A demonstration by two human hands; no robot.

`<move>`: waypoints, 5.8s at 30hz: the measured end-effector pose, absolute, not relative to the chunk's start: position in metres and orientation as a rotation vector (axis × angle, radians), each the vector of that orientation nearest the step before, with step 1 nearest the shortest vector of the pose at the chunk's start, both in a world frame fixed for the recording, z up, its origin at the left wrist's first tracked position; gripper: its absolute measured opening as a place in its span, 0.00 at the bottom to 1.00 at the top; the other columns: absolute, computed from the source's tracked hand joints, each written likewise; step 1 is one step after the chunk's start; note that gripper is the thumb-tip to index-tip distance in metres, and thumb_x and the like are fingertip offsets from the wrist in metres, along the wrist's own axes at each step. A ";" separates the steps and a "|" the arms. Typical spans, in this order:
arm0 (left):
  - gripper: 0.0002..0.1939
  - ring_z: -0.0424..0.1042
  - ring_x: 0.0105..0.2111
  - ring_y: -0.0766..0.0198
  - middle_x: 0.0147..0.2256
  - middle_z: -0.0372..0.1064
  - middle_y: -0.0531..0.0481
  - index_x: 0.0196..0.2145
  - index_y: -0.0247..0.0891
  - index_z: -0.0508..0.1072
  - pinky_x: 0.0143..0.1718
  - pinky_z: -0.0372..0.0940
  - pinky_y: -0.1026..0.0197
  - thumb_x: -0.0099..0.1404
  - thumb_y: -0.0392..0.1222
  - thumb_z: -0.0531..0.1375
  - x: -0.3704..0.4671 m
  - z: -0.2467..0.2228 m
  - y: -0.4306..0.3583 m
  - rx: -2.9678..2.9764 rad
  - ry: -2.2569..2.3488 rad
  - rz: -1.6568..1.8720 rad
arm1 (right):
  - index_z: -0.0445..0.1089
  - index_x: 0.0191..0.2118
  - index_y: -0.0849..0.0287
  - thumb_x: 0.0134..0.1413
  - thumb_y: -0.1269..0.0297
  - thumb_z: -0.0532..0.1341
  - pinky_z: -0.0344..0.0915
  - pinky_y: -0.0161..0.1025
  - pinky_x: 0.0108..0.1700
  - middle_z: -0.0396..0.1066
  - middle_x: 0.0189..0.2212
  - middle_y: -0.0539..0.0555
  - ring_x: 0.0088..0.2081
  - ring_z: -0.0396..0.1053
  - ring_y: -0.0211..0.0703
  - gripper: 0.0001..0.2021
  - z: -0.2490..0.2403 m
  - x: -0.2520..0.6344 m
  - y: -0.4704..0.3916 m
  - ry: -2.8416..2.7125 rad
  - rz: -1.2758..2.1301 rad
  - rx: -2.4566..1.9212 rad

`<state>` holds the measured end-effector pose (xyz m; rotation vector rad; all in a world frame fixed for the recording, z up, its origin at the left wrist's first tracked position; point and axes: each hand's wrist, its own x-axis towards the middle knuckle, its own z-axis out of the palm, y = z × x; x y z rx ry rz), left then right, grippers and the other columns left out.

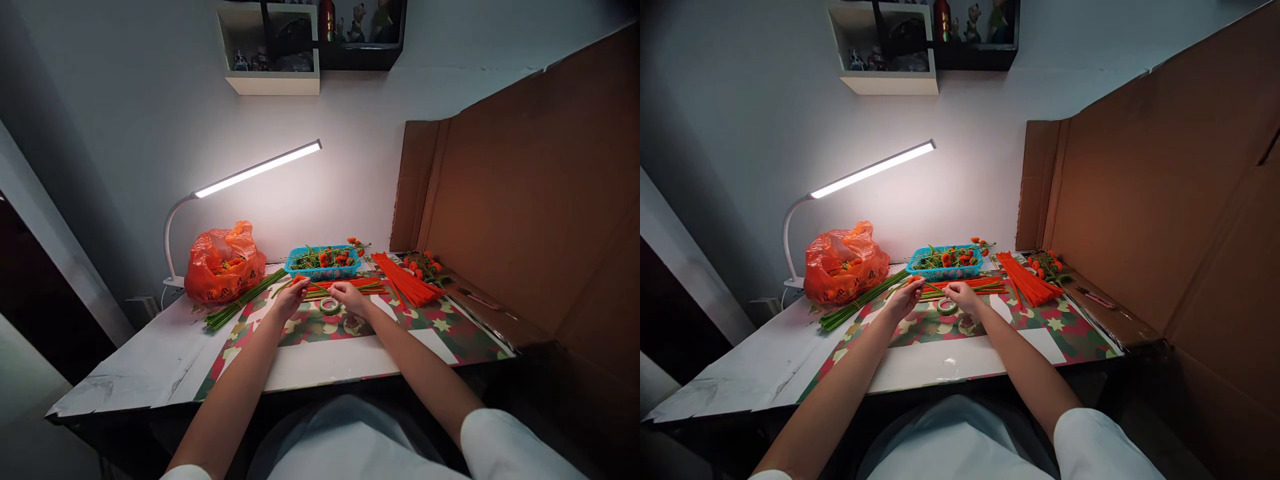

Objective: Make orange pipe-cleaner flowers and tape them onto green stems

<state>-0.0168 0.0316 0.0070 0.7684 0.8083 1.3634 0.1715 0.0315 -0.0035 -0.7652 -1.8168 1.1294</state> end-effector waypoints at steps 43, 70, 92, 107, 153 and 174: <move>0.12 0.71 0.24 0.67 0.26 0.71 0.50 0.35 0.35 0.76 0.31 0.68 0.64 0.56 0.45 0.66 -0.008 -0.004 0.029 1.087 0.861 1.312 | 0.67 0.28 0.60 0.43 0.42 0.61 0.57 0.35 0.31 0.65 0.25 0.49 0.28 0.61 0.37 0.22 -0.009 0.178 0.042 -1.844 1.180 -0.804; 0.24 0.70 0.29 0.64 0.31 0.73 0.48 0.36 0.33 0.73 0.32 0.66 0.62 0.44 0.48 0.71 0.002 -0.016 0.027 1.314 0.887 1.404 | 0.59 0.27 0.58 0.53 0.60 0.52 0.53 0.33 0.27 0.59 0.22 0.46 0.24 0.56 0.35 0.08 -0.013 0.156 0.016 -1.873 0.917 -0.821; 0.23 0.74 0.33 0.57 0.33 0.75 0.46 0.35 0.34 0.72 0.36 0.67 0.56 0.43 0.47 0.71 -0.001 -0.022 0.036 1.424 0.908 1.412 | 0.55 0.24 0.57 0.49 0.64 0.51 0.51 0.33 0.27 0.60 0.20 0.45 0.23 0.55 0.35 0.06 -0.018 0.154 0.019 -1.828 0.916 -0.902; 0.09 0.73 0.31 0.65 0.33 0.74 0.44 0.33 0.34 0.76 0.36 0.69 0.63 0.54 0.40 0.68 -0.006 -0.015 0.031 0.950 0.814 1.113 | 0.50 0.21 0.56 0.46 0.63 0.50 0.49 0.34 0.27 0.51 0.18 0.44 0.24 0.50 0.35 0.09 -0.016 0.157 0.023 -1.779 0.812 -0.917; 0.16 0.70 0.24 0.65 0.24 0.71 0.52 0.28 0.37 0.74 0.28 0.66 0.62 0.41 0.45 0.71 0.006 -0.012 0.023 1.306 0.912 1.297 | 0.65 0.21 0.60 0.43 0.52 0.61 0.56 0.34 0.28 0.61 0.18 0.47 0.25 0.60 0.36 0.16 -0.013 0.164 0.035 -1.674 1.136 -0.832; 0.18 0.72 0.24 0.66 0.26 0.74 0.49 0.31 0.35 0.76 0.29 0.69 0.64 0.44 0.48 0.70 -0.004 -0.008 0.027 1.123 0.927 1.360 | 0.65 0.22 0.61 0.38 0.49 0.64 0.48 0.32 0.21 0.62 0.18 0.46 0.18 0.52 0.30 0.18 -0.007 0.170 0.035 -1.537 1.286 -0.944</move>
